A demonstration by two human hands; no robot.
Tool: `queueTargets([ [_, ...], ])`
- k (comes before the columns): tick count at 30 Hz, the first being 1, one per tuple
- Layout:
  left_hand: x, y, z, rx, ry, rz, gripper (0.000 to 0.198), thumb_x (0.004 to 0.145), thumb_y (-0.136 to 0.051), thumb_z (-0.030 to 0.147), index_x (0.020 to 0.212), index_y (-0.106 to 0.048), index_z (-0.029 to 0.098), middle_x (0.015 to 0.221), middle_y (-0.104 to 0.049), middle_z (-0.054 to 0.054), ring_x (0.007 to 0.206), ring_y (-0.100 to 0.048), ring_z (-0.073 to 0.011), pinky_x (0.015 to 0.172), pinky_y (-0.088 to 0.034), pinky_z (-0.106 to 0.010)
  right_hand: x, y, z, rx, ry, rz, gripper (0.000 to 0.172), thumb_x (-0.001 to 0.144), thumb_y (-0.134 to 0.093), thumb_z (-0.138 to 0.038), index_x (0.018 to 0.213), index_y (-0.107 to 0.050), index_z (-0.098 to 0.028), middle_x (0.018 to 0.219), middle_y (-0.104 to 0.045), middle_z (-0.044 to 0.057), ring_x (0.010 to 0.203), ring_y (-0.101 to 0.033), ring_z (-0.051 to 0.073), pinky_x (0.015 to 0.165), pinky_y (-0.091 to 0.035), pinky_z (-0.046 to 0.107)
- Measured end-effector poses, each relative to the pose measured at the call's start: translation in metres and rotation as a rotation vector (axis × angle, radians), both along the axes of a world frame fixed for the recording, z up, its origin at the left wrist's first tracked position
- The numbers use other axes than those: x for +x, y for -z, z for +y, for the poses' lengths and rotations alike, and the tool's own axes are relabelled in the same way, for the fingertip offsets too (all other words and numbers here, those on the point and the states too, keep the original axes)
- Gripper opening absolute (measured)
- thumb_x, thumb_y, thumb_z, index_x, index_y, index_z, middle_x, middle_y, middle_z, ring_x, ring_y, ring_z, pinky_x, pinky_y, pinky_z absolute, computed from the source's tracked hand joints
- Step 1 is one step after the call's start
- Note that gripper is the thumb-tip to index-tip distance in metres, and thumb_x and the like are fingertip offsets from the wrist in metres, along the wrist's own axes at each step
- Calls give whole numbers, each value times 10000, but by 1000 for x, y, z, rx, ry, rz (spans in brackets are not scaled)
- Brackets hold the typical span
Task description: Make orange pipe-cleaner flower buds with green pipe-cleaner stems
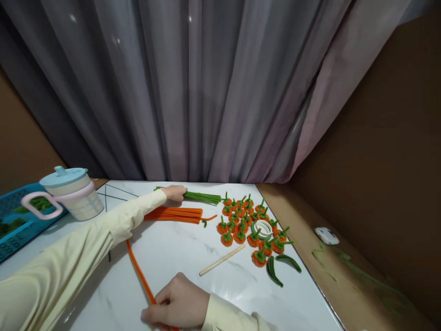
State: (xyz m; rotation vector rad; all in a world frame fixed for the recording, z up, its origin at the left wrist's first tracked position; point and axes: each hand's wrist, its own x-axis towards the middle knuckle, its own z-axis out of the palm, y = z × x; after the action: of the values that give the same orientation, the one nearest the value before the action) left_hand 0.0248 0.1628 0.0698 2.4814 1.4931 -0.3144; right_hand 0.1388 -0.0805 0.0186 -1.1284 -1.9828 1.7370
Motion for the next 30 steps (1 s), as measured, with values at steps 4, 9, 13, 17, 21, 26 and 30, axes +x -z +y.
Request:
queueTargets([
  [4,-16,-36,7,60,-119,-275,284,901,-530,319,1121,-550,141,1119,-575,-85,952,-586,-202,810,-501,-400,-3,2,1,-62,70,-25,297,771,-572,-313,529,-554,-143,398,-462,-65,305,-365,36,342,-312,152],
  [9,-57,-85,-22,-150,-168,-694,151,787,-422,168,655,-488,134,592,-479,-17,520,-464,-117,467,-384,-234,-6,4,5,-63,179,-43,359,800,-546,-369,518,-461,-164,396,-455,-63,304,-377,45,339,-292,164],
  [13,-77,-77,-84,-559,-145,-931,127,502,-408,189,527,-284,203,475,-267,30,384,-240,-82,342,-209,-202,-10,7,5,35,311,-19,432,811,-540,-499,550,-452,-166,376,-403,-73,340,-345,43,373,-254,175],
  [17,-74,-31,-139,-901,-178,-1045,164,397,-389,215,507,-267,216,451,-242,52,353,-175,-61,305,-155,-184,-12,8,7,70,518,238,489,752,-541,-647,689,-507,-163,471,-465,-60,383,-346,45,384,-259,180],
  [21,-65,5,-159,-1040,-240,-1170,137,406,-404,160,510,-319,193,432,-279,62,343,-181,-40,311,-116,-163,-9,6,13,-44,567,371,522,755,-500,-685,727,-502,-164,520,-525,-38,332,-318,34,327,-197,183],
  [26,-53,10,-139,-1110,-347,-1335,154,411,-408,126,527,-326,186,432,-281,64,354,-202,-39,322,-117,-139,-9,0,15,-17,476,290,431,756,-574,-590,854,-529,-173,581,-530,-42,372,-358,54,349,-242,188],
  [30,-45,1,-118,-1182,-420,-1444,167,404,-413,132,527,-313,186,444,-267,64,353,-203,-39,320,-185,-132,-18,-12,18,309,395,101,286,754,-666,-371,959,-579,-191,726,-564,-21,543,-429,89,556,-382,230],
])
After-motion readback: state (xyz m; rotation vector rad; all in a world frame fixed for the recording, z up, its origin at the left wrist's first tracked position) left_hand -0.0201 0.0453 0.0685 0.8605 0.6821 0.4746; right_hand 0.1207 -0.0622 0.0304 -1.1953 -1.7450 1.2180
